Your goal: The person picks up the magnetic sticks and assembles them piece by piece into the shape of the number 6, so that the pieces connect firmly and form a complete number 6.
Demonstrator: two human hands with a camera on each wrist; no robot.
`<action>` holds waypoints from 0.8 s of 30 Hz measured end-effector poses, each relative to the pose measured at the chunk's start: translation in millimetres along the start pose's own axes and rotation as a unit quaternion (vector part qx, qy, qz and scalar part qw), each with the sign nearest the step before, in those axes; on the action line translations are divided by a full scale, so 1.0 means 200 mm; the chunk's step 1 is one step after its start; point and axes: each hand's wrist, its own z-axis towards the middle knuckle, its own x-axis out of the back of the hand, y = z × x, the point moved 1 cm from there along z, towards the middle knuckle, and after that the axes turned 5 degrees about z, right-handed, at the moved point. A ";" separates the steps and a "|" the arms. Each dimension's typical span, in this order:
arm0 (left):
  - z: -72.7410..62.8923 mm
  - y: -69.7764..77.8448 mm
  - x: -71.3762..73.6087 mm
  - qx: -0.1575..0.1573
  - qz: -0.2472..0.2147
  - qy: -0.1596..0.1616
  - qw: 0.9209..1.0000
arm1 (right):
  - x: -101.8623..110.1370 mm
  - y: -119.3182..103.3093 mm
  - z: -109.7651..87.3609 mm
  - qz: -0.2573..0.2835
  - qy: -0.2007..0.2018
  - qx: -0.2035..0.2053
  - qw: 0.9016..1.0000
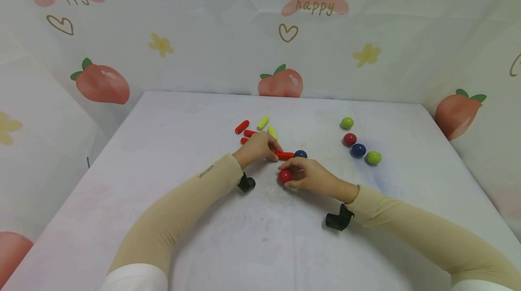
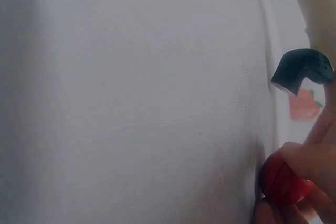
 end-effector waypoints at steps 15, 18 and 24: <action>-0.01 0.00 0.00 -0.017 0.009 0.001 1.000 | 0.00 0.00 0.00 0.015 -0.011 0.016 1.000; -0.01 0.00 0.00 -0.020 0.005 0.002 1.000 | 0.00 0.00 0.00 0.016 -0.012 0.022 1.000; 0.00 -0.01 0.00 -0.023 0.001 0.005 1.000 | 0.00 0.01 0.00 0.017 -0.014 0.027 0.999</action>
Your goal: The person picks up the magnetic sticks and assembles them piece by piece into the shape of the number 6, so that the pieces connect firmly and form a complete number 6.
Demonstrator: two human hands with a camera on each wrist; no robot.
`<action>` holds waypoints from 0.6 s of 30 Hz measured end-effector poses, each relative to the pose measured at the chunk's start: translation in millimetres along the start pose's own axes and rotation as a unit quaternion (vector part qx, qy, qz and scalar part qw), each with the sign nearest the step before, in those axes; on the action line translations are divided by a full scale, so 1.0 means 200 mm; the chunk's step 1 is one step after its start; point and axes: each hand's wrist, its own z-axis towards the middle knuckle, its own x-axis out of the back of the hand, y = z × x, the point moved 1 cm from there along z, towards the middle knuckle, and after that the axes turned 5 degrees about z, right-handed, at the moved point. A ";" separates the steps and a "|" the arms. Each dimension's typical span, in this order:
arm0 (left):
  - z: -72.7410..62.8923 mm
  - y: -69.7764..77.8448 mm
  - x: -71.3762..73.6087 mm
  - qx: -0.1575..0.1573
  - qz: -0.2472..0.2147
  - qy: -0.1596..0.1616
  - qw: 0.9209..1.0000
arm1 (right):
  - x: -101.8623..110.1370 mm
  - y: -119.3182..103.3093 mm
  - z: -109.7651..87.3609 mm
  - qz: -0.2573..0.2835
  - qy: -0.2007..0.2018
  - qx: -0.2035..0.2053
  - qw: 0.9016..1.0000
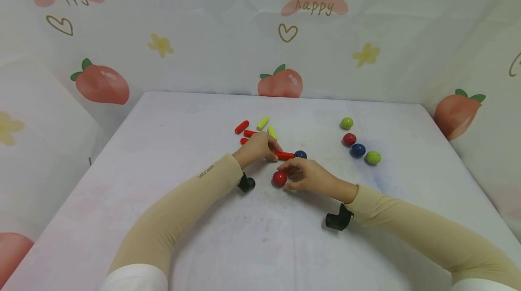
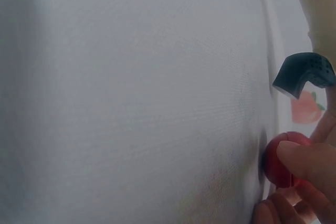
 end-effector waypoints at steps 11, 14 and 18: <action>0.00 0.00 0.00 -0.002 0.005 0.004 1.000 | 0.00 0.01 -0.01 -0.004 0.005 -0.009 1.000; 0.00 -0.01 -0.01 -0.006 0.006 0.004 1.000 | 0.02 -0.01 -0.02 -0.005 0.010 -0.018 1.000; 0.00 -0.01 -0.01 -0.015 0.002 0.007 1.000 | 0.08 -0.03 -0.02 0.003 0.034 -0.021 0.999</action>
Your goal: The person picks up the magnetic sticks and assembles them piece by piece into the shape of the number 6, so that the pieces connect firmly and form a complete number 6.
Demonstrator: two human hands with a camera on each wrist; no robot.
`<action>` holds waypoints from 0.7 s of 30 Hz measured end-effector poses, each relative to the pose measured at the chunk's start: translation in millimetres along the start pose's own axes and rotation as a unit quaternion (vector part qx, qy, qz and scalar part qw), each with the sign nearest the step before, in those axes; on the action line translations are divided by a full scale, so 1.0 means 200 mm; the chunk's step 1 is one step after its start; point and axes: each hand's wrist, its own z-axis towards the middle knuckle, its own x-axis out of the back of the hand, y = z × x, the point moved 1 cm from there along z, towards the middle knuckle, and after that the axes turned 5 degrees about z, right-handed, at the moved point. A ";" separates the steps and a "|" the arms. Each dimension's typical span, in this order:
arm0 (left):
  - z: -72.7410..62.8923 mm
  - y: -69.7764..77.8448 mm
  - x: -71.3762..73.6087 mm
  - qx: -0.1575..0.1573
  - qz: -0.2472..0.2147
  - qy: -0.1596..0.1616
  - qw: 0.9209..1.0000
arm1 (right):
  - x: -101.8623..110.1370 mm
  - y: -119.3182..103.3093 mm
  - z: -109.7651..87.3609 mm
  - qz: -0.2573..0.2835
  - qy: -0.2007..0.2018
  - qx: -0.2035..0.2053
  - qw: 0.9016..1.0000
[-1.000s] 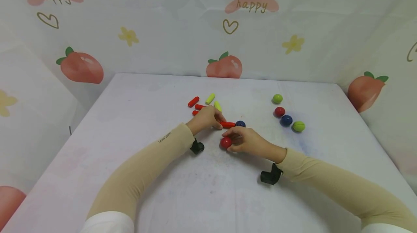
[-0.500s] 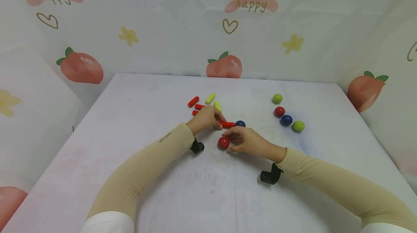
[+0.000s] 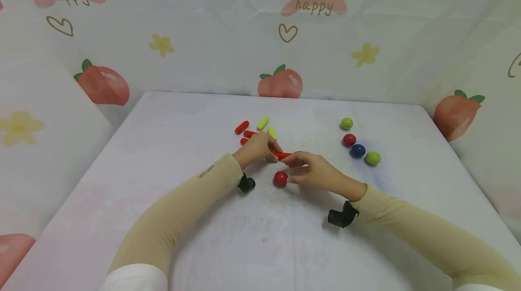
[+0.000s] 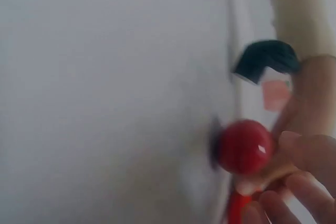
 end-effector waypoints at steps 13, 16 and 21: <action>0.01 0.03 0.01 0.022 -0.013 -0.001 1.000 | 0.23 0.10 0.08 0.020 0.099 -0.023 0.995; 0.02 0.03 0.01 0.028 -0.016 -0.003 0.999 | 0.24 0.13 0.09 0.022 0.092 -0.042 0.995; 0.03 0.04 0.02 0.034 -0.019 -0.005 0.999 | 0.24 0.18 0.10 0.026 0.066 -0.058 0.996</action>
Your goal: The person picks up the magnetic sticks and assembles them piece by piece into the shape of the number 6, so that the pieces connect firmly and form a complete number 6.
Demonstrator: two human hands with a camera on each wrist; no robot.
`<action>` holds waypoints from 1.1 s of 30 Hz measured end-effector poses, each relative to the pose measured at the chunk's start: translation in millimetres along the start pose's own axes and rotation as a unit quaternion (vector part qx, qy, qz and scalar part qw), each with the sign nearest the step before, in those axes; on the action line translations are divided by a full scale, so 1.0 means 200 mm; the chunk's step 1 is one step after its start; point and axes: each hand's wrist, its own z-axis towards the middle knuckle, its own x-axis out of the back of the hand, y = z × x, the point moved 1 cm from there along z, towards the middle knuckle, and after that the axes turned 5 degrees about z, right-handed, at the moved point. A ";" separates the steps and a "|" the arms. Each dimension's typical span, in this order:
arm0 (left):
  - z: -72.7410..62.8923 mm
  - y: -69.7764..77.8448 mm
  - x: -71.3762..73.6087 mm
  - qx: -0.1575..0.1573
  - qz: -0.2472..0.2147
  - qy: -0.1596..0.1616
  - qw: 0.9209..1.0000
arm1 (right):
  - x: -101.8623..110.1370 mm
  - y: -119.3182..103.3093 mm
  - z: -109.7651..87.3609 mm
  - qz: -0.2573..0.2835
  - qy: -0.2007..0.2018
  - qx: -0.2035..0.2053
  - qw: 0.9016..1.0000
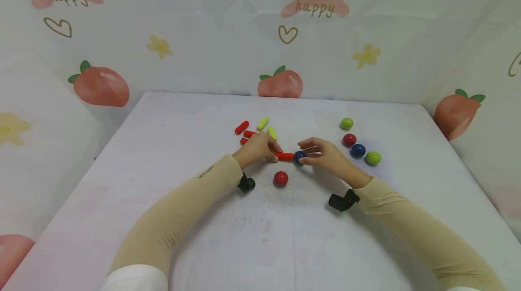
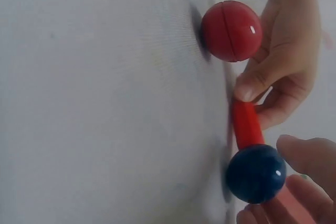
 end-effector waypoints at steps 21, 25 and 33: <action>-0.04 -0.03 0.02 -0.016 -0.029 -0.018 0.999 | -0.03 0.07 0.03 -0.024 -0.017 -0.016 0.999; -0.11 -0.03 0.04 -0.041 -0.058 -0.002 0.997 | -0.03 0.08 0.03 -0.026 -0.016 -0.018 0.999; -0.23 -0.01 -0.05 -0.079 -0.103 -0.031 0.991 | -0.02 0.08 0.04 -0.022 -0.014 -0.010 1.000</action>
